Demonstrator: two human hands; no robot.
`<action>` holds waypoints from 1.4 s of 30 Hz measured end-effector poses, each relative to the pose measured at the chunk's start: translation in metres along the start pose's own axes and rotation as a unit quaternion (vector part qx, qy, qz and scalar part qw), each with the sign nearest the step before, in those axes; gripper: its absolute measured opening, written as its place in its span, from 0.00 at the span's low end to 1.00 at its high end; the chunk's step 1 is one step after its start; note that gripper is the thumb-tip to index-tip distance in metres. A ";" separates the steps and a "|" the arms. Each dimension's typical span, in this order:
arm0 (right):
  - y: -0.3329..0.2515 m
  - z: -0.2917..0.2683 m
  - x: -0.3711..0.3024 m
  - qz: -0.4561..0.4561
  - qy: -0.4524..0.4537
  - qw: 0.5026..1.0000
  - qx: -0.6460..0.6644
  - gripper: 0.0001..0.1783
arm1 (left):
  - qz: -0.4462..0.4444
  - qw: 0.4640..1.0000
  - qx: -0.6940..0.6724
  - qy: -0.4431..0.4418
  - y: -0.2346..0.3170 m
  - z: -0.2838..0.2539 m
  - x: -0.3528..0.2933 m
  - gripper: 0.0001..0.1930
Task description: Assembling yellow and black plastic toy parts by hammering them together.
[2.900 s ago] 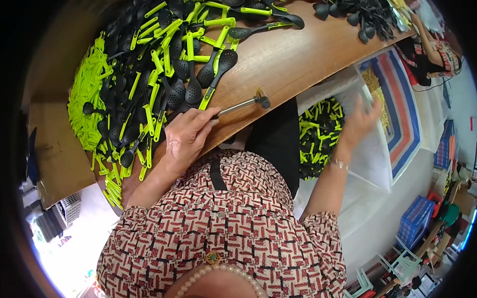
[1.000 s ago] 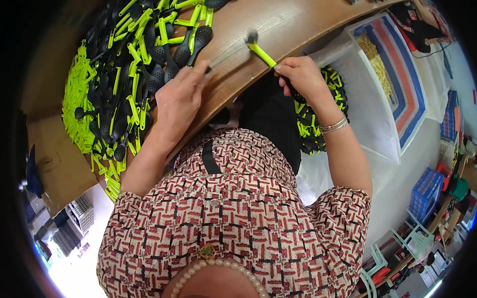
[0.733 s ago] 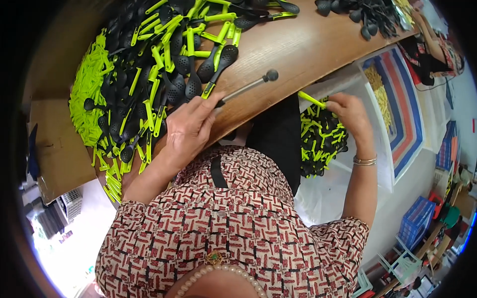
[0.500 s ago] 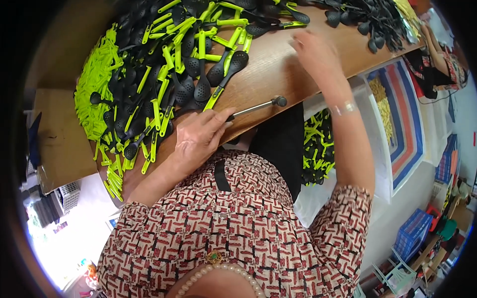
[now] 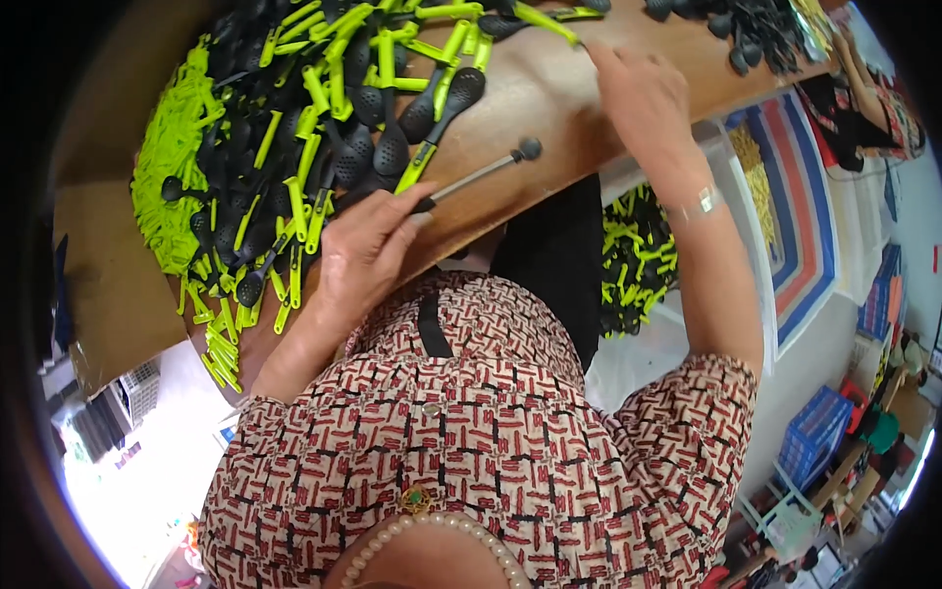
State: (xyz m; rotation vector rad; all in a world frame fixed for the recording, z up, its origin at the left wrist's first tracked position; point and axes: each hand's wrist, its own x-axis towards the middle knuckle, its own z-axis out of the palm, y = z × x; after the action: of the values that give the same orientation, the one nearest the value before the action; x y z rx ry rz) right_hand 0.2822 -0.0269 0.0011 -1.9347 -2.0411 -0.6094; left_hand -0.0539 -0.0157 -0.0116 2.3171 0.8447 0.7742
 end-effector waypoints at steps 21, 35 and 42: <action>-0.059 -0.006 -0.133 0.064 -0.004 0.998 0.016 0.22 | 0.092 0.986 0.141 0.005 0.008 0.041 0.035 0.18; -0.041 -0.014 -0.143 0.232 -0.052 0.931 0.278 0.16 | 0.017 0.995 0.097 -0.027 -0.005 0.032 0.037 0.18; -0.031 -0.005 -0.161 0.411 -0.085 0.717 0.557 0.17 | 0.012 1.000 -0.024 0.004 -0.009 0.026 0.036 0.15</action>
State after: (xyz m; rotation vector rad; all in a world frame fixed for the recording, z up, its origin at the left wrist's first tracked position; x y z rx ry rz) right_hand 0.2638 -0.1722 -0.0730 -1.7265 -0.8708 0.8528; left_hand -0.0170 0.0083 -0.0238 2.2880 0.7939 0.8050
